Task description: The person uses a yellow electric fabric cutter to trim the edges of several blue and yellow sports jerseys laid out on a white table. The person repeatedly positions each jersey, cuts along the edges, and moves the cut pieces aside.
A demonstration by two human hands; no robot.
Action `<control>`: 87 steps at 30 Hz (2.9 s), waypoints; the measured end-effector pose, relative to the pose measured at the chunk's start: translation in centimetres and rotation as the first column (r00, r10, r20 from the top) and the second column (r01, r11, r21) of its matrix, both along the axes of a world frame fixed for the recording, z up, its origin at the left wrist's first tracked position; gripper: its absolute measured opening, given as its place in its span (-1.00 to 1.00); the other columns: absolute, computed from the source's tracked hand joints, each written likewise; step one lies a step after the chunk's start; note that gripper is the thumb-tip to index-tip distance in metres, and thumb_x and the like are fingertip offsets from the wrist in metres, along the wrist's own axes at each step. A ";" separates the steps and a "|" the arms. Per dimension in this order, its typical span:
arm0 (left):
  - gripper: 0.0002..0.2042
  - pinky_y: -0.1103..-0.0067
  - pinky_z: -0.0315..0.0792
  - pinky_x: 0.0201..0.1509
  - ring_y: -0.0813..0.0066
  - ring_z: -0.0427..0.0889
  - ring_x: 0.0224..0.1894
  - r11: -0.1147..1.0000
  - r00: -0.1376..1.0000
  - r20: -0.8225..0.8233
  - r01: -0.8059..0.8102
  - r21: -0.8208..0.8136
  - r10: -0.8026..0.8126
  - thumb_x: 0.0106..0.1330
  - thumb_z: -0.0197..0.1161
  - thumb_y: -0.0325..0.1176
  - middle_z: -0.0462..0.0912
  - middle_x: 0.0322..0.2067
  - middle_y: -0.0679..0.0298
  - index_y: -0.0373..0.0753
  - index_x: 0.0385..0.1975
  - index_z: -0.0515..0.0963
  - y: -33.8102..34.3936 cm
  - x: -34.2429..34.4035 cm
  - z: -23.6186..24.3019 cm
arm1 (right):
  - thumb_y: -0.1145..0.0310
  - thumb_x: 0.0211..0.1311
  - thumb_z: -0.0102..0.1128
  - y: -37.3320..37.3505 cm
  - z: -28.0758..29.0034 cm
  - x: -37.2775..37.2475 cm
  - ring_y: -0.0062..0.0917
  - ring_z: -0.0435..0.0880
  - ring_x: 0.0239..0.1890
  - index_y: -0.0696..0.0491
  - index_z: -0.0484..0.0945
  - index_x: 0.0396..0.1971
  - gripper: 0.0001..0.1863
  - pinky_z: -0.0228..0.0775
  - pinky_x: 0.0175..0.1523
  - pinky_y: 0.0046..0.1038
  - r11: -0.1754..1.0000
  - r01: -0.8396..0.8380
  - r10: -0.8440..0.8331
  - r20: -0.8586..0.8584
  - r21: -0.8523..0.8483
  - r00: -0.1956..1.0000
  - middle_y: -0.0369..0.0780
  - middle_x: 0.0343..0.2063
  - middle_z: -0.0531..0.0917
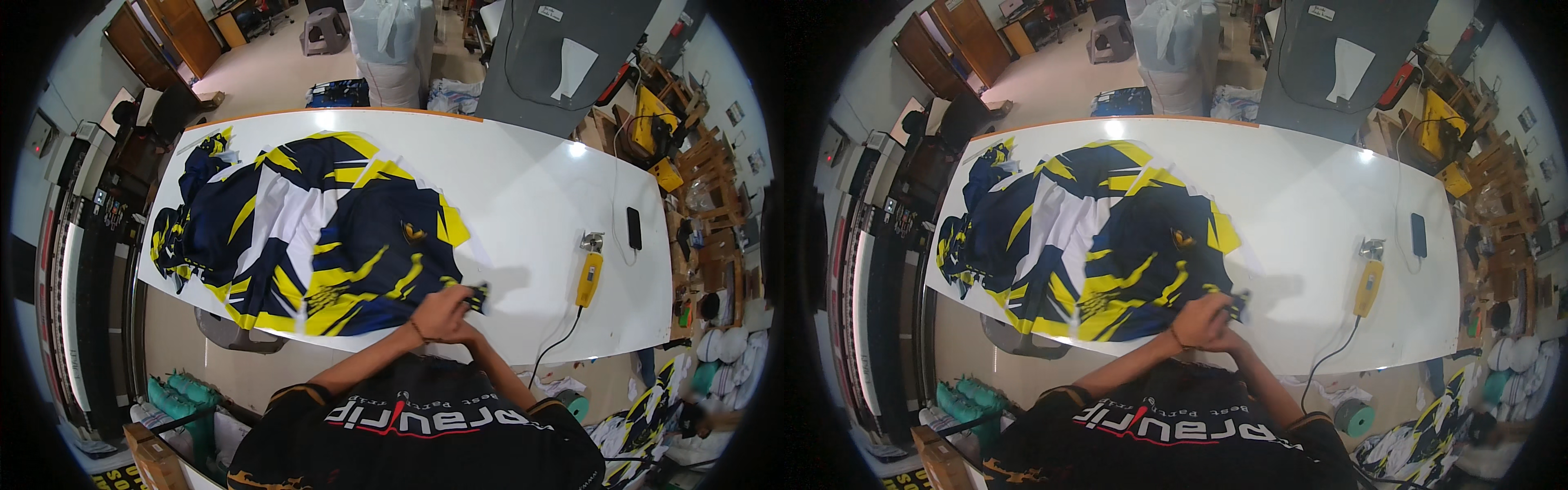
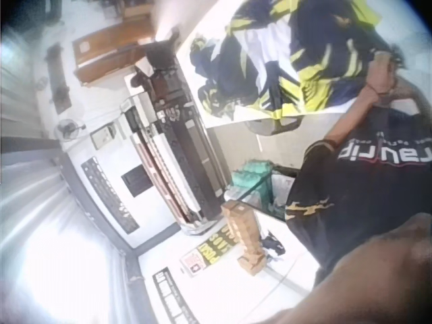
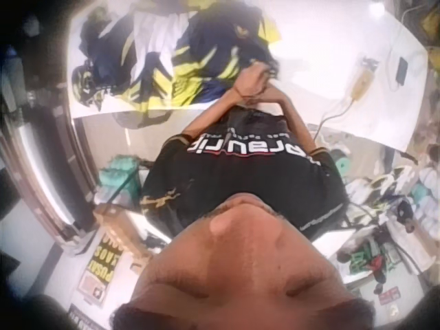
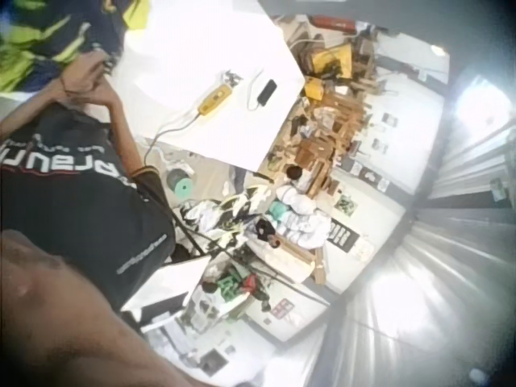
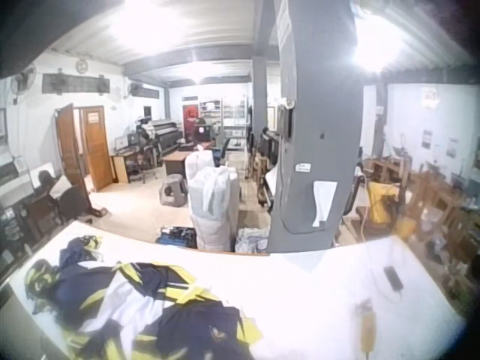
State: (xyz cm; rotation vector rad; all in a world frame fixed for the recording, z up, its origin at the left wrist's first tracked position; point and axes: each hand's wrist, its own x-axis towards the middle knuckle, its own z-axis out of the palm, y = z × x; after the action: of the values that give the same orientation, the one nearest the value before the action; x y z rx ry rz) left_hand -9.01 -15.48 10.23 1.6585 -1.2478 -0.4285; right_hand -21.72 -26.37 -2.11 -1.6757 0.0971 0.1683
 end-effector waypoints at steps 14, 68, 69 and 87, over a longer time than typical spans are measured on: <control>-0.43 0.21 0.36 0.45 0.17 0.53 0.31 0.480 0.169 -0.983 -0.859 -0.180 -0.067 0.53 0.03 0.07 0.57 0.27 0.13 -0.22 0.33 0.48 18.9 14.3 -8.0 | 0.25 0.38 0.31 -5.1 18.0 -10.4 -0.14 0.61 0.28 0.26 0.44 0.30 -0.40 0.39 0.44 -0.04 0.683 0.417 -0.637 0.210 0.600 0.741 0.02 0.23 0.60; -0.72 0.35 0.56 -0.09 0.18 0.68 -0.17 -0.036 -0.249 -0.384 -0.874 0.484 0.889 0.26 0.31 -0.34 0.64 -0.22 0.07 -0.35 -0.10 0.59 38.8 19.2 -16.9 | 0.47 0.26 0.40 -26.9 6.6 -8.5 -0.35 0.63 -0.04 0.09 0.33 0.36 -0.32 0.52 0.12 -0.24 -0.072 0.990 -0.997 0.005 -0.121 -0.072 -0.17 -0.01 0.59; -0.68 0.31 0.56 -0.03 0.12 0.67 -0.13 -0.198 -0.276 -0.162 -0.903 0.381 0.947 0.26 0.32 -0.33 0.64 -0.17 0.03 -0.37 -0.05 0.58 37.9 18.3 -16.8 | 0.46 0.25 0.41 -26.3 6.5 -8.7 -0.31 0.61 0.05 0.09 0.33 0.39 -0.29 0.45 0.22 -0.20 -0.053 0.984 -0.998 0.028 -0.169 -0.049 -0.12 0.08 0.57; 0.31 0.03 0.30 0.48 -0.31 0.21 0.50 -0.030 0.759 0.530 -0.562 0.827 0.379 -0.07 0.26 0.69 0.14 0.48 -0.27 0.02 0.65 -0.04 21.0 11.2 -4.3 | -0.39 0.22 0.26 -9.6 1.4 -6.6 0.08 -0.14 0.64 -0.05 0.14 0.60 0.10 -0.26 0.57 0.32 0.262 0.272 -0.647 0.040 -0.926 0.762 -0.03 0.63 0.00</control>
State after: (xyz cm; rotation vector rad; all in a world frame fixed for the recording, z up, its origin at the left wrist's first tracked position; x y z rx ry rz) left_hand 2.24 5.49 5.92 3.1884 -0.1576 -0.7607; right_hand -28.35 -35.96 -0.75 -2.6097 1.1880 -0.0896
